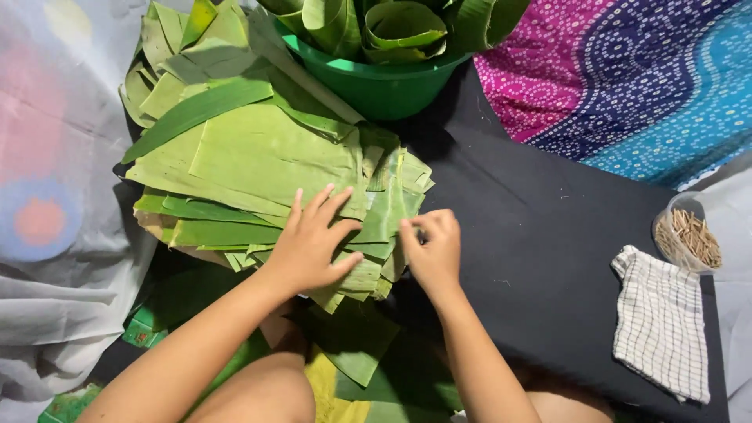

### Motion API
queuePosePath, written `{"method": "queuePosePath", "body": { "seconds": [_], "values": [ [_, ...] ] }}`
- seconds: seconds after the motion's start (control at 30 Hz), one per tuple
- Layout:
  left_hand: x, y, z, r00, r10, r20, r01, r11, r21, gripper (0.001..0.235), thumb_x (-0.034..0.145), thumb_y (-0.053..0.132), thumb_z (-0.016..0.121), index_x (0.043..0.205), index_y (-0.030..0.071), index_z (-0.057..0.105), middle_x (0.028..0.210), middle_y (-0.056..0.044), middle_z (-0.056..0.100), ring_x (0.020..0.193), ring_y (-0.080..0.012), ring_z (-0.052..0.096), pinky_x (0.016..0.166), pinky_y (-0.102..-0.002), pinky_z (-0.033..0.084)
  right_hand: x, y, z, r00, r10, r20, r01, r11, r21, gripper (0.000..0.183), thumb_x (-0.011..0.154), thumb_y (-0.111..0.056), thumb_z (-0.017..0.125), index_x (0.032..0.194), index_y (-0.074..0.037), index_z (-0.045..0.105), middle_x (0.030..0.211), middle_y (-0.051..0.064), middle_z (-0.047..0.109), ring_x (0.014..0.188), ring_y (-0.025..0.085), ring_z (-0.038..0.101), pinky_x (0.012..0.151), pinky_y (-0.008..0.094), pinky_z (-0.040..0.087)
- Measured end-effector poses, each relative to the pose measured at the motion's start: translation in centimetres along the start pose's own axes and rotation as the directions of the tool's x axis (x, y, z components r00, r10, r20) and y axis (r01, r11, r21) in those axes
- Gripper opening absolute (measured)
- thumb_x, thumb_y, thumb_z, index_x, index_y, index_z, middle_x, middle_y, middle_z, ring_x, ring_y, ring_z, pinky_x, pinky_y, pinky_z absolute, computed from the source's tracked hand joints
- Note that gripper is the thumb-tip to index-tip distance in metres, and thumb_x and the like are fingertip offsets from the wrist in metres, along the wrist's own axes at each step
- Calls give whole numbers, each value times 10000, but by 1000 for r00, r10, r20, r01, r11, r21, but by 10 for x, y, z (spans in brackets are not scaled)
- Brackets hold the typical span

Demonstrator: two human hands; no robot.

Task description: Cleaning banana leaves with a cloth and folding them into cone shapes secured with toothpicks.

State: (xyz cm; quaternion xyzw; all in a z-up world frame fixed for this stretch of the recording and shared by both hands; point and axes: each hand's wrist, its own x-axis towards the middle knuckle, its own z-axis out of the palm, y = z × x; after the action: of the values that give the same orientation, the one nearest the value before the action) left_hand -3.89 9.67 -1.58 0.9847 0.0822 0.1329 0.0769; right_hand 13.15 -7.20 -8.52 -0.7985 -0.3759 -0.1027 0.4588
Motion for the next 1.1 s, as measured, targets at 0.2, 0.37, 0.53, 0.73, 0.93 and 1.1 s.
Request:
{"method": "queuePosePath", "body": {
  "seconds": [0.2,0.37,0.53,0.73,0.93,1.1],
  "values": [
    [15,-4,17,997,55,60,-52,998,-44,635,864,535,714,1368,176,572,1592,-110,399,1491,-358,355,1162,-741,220,21,-60,-1,870,384,311,-311,915,-259,392,870,-530,738,902,-139,742,1047,61,609,1105,320,589,1044,478,372],
    [17,-1,21,997,64,46,-63,997,-35,605,975,576,532,1411,156,525,1588,-98,403,1490,-348,342,1163,-734,205,16,-30,21,825,414,386,-393,910,-135,309,901,-467,730,852,-163,706,1023,27,605,1084,285,562,1021,488,324],
    [17,3,25,996,92,19,-93,995,44,535,973,397,585,1444,161,489,1600,-84,387,1475,-339,364,1136,-740,250,5,2,7,867,327,375,-469,790,394,238,938,-213,712,767,-63,644,889,72,555,957,219,549,962,417,409],
    [14,11,20,970,-17,242,-9,994,107,865,770,154,826,1523,220,405,1659,-52,247,1534,-361,205,1094,-854,164,-10,23,-31,852,361,379,-510,415,753,112,949,-58,597,839,-61,616,804,41,648,728,138,607,720,320,532],
    [22,20,32,823,481,-302,-359,852,382,581,880,160,673,1394,395,543,1626,-23,426,1413,-377,469,917,-819,412,-8,4,-44,827,398,398,-535,334,776,83,896,-1,538,855,-52,589,717,51,612,614,132,604,577,300,527],
    [24,15,44,968,246,50,-251,952,173,563,963,60,505,1487,261,456,1500,48,532,1400,-193,458,972,-921,246,-14,14,-45,852,376,364,-495,354,794,126,881,-13,583,769,-63,553,594,52,544,509,121,536,490,268,468]
  ]
}}
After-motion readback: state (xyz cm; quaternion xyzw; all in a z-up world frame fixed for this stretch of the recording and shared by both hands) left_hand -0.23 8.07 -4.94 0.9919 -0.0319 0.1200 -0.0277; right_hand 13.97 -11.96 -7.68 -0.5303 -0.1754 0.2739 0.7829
